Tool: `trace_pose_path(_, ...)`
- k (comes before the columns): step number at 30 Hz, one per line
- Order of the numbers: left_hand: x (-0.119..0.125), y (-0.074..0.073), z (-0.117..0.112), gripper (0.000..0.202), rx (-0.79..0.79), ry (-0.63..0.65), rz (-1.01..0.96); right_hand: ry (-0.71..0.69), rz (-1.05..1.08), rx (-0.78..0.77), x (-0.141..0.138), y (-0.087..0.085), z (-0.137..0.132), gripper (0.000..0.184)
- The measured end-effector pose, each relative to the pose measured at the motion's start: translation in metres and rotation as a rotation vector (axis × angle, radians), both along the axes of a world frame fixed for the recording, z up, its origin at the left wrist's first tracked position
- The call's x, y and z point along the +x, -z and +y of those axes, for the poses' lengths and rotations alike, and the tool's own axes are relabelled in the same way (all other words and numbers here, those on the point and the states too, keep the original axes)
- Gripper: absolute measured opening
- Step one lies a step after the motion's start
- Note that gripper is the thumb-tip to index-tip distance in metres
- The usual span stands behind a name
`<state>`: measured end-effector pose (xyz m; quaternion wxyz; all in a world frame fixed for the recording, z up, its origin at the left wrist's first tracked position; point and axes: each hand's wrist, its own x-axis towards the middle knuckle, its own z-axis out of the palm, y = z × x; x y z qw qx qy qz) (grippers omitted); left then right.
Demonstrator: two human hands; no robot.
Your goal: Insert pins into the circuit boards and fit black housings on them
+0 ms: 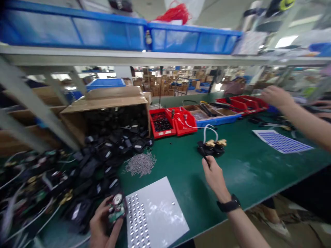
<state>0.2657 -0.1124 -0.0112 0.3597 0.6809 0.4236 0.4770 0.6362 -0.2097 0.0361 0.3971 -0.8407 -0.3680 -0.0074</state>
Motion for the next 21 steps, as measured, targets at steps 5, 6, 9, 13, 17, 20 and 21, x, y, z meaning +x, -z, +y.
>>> trace_pose_path(5,-0.013,-0.012,-0.005,0.071,-0.2,0.127,0.06,-0.482,0.033,0.056,-0.108,-0.02,0.084,0.043)
trace_pose_path(6,-0.015,-0.015,-0.006,0.073,-0.182,0.144,0.088,-0.646,0.021,0.036,-0.132,-0.024,0.103,0.037)
trace_pose_path(9,-0.022,-0.019,-0.008,0.07,-0.092,0.177,0.114,-1.066,-0.107,-0.071,-0.196,-0.033,0.155,0.01)
trace_pose_path(13,-0.026,-0.016,-0.006,0.064,-0.075,0.204,0.056,-1.285,-0.317,-0.179,-0.247,-0.043,0.198,0.028)
trace_pose_path(17,-0.027,-0.016,-0.003,0.06,-0.055,0.217,0.005,-1.441,-0.616,-0.314,-0.263,-0.043,0.209,0.036)
trace_pose_path(20,-0.028,-0.017,-0.001,0.055,-0.044,0.213,-0.025,-1.428,-0.576,-0.316,-0.26,-0.04,0.208,0.022)
trace_pose_path(21,-0.028,-0.017,-0.001,0.055,-0.05,0.215,-0.034,-1.406,-0.556,-0.31,-0.257,-0.04,0.206,0.018)
